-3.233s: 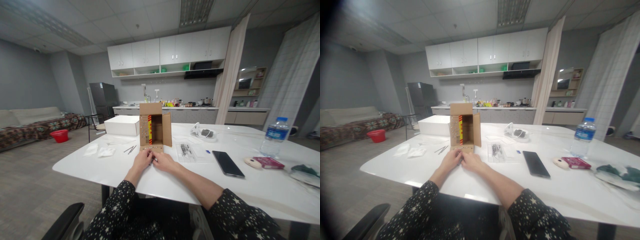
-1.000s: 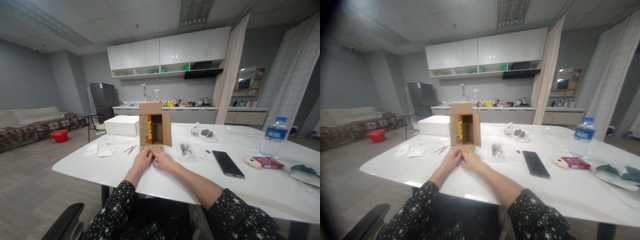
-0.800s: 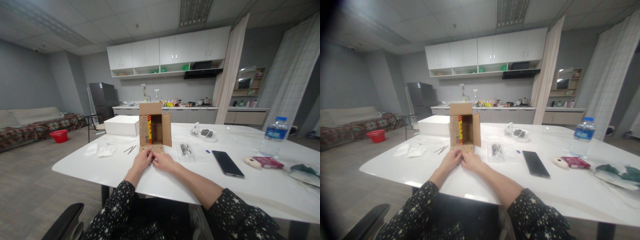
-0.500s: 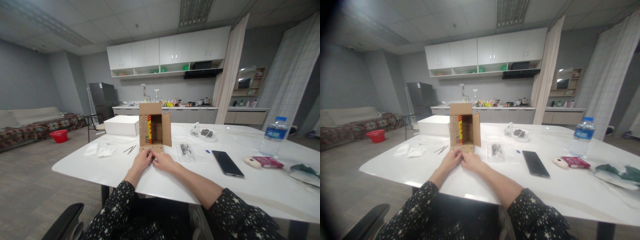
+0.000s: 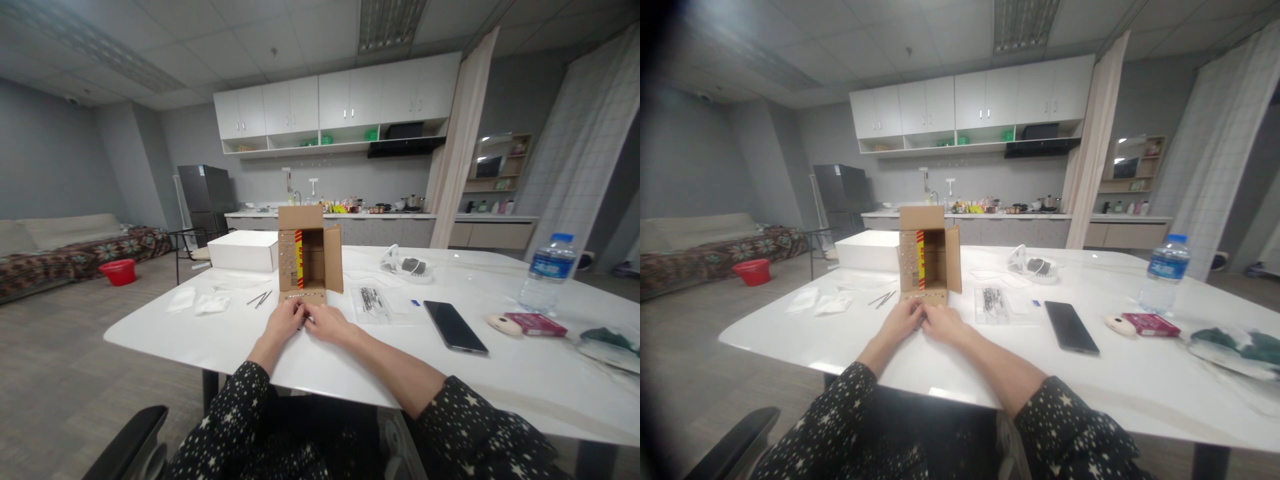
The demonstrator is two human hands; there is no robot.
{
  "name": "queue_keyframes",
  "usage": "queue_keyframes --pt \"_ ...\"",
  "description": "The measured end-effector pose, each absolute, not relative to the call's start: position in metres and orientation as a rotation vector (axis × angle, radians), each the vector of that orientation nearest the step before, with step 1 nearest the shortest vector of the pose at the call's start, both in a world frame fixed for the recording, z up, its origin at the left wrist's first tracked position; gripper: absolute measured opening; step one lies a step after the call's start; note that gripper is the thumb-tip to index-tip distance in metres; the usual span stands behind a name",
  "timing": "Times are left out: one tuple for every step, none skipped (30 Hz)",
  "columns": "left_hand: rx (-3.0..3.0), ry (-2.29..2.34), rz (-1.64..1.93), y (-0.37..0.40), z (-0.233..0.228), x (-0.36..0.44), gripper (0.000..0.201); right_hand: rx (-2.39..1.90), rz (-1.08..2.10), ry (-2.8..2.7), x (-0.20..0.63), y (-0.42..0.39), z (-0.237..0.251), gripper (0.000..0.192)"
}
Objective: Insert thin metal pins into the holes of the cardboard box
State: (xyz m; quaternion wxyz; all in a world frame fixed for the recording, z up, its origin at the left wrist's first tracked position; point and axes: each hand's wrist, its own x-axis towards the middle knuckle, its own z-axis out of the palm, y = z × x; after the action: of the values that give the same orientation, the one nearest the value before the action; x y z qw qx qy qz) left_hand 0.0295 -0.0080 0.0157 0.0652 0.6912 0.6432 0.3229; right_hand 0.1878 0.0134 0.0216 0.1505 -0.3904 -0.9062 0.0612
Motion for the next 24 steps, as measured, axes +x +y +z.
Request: queue_keyframes --pt "2.084 1.943 0.975 -0.0081 0.0158 0.0295 0.021 -1.122 0.174 -2.603 0.1878 0.0132 0.0219 0.039" --pt "2.082 1.945 0.974 -0.0082 0.0159 0.0295 0.022 -1.124 0.174 -2.604 0.1879 0.0129 0.0221 0.039" --pt "2.081 1.946 0.973 -0.0082 0.016 0.0295 0.022 -1.127 0.175 -2.606 0.1879 0.0127 0.0223 0.04" --pt "2.081 1.947 0.972 -0.008 0.0158 0.0295 0.022 -1.129 0.176 -2.608 0.1879 0.0124 0.0225 0.04" --pt "2.082 1.947 0.97 -0.0078 0.0156 0.0294 0.022 -1.131 0.178 -2.61 0.1879 0.0121 0.0227 0.041" --pt "2.083 1.948 0.97 -0.0075 0.0153 0.0293 0.022 -1.132 0.18 -2.612 0.1879 0.012 0.0229 0.041" --pt "2.087 1.947 0.968 -0.0071 0.0148 0.0291 0.022 -1.133 0.182 -2.613 0.1879 0.0119 0.023 0.041" --pt "2.091 1.947 0.968 -0.0067 0.0143 0.0289 0.022 -1.136 0.185 -2.613 0.1879 0.0119 0.023 0.041" --pt "2.096 1.948 0.968 -0.0063 0.0139 0.0286 0.022 -1.139 0.187 -2.614 0.1878 0.012 0.0231 0.041" --pt "2.1 1.948 0.968 -0.0059 0.0134 0.0284 0.022 -1.144 0.189 -2.615 0.1878 0.0121 0.0231 0.041" --pt "2.104 1.947 0.968 -0.0057 0.0131 0.0282 0.022 -1.146 0.191 -2.617 0.1877 0.0123 0.023 0.041" --pt "2.105 1.946 0.968 -0.0055 0.0128 0.028 0.022 -1.145 0.192 -2.618 0.1877 0.0126 0.0229 0.04" --pt "2.106 1.944 0.971 -0.0054 0.0127 0.0279 0.022 -1.144 0.192 -2.618 0.1876 0.0128 0.0228 0.04" --pt "2.106 1.942 0.975 -0.0055 0.0127 0.0279 0.022 -1.142 0.193 -2.617 0.1876 0.013 0.0226 0.04" --pt "2.106 1.94 0.978 -0.0056 0.0128 0.028 0.022 -1.14 0.194 -2.615 0.1875 0.0132 0.0225 0.04" --pt "2.105 1.94 0.978 -0.0057 0.013 0.0281 0.022 -1.141 0.194 -2.614 0.1875 0.0133 0.0223 0.04" --pt "2.104 1.941 0.978 -0.0059 0.0132 0.0283 0.022 -1.141 0.192 -2.613 0.1874 0.0134 0.0222 0.04" --pt "2.102 1.943 0.978 -0.0061 0.0135 0.0285 0.021 -1.143 0.189 -2.612 0.1874 0.0133 0.0221 0.04" --pt "2.102 1.942 0.98 -0.0063 0.0138 0.0287 0.021 -1.143 0.187 -2.611 0.1874 0.0132 0.0222 0.04" --pt "2.102 1.942 0.981 -0.0064 0.014 0.0289 0.022 -1.143 0.186 -2.61 0.1874 0.013 0.0224 0.04" --pt "2.104 1.941 0.984 -0.0065 0.0142 0.0291 0.022 -1.143 0.187 -2.61 0.1874 0.0127 0.0226 0.04" --pt "2.107 1.94 0.987 -0.0065 0.0143 0.0292 0.022 -1.144 0.189 -2.609 0.1875 0.0124 0.023 0.04" --pt "2.112 1.94 0.991 -0.0064 0.0142 0.0292 0.022 -1.147 0.191 -2.61 0.1875 0.012 0.0234 0.04" --pt "2.117 1.942 0.992 -0.0062 0.0141 0.0292 0.023 -1.152 0.192 -2.611 0.1876 0.0117 0.0238 0.039"
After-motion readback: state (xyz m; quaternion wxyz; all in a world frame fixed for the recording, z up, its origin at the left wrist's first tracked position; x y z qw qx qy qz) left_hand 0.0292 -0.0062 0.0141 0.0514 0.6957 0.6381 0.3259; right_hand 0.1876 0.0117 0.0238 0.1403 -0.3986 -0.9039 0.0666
